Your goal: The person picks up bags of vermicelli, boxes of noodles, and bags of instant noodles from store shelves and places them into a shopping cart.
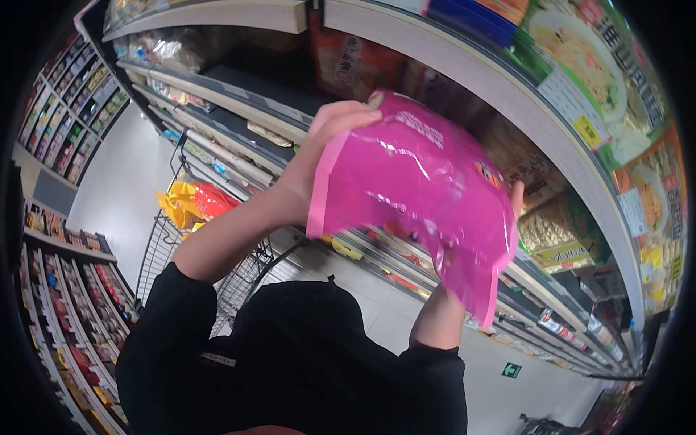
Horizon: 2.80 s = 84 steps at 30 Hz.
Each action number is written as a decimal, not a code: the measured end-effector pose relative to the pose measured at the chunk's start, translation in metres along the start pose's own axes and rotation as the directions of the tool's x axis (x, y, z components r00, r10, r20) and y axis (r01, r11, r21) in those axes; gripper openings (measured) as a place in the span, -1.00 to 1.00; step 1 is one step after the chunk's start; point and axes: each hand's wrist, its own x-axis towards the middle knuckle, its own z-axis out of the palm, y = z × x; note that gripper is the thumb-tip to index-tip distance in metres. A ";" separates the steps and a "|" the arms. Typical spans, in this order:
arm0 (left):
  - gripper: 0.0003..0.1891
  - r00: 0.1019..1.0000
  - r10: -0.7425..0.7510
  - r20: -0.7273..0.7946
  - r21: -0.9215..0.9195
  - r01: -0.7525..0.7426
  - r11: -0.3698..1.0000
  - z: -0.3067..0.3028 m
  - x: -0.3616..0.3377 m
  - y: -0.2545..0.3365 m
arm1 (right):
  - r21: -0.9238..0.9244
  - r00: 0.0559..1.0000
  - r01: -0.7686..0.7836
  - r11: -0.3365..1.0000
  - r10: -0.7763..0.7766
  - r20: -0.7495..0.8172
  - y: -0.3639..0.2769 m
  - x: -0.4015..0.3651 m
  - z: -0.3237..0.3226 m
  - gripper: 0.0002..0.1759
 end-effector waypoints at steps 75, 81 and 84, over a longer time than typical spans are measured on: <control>-0.50 -0.496 -0.739 -0.455 -0.862 0.453 0.226 -0.294 -0.789 -0.220 | -0.665 -0.267 -0.282 0.692 0.609 0.747 0.003 -0.304 0.384 -0.50; -0.47 -0.637 -0.530 -0.559 -0.797 0.589 0.133 -0.290 -0.731 -0.170 | -0.581 -0.053 -0.198 0.789 0.584 0.810 -0.014 -0.226 0.367 -0.59; -0.64 -0.571 -0.434 -0.697 -0.713 0.613 0.340 -0.310 -0.700 -0.130 | -0.385 0.380 -0.170 0.907 0.421 0.824 -0.012 -0.168 0.333 -0.72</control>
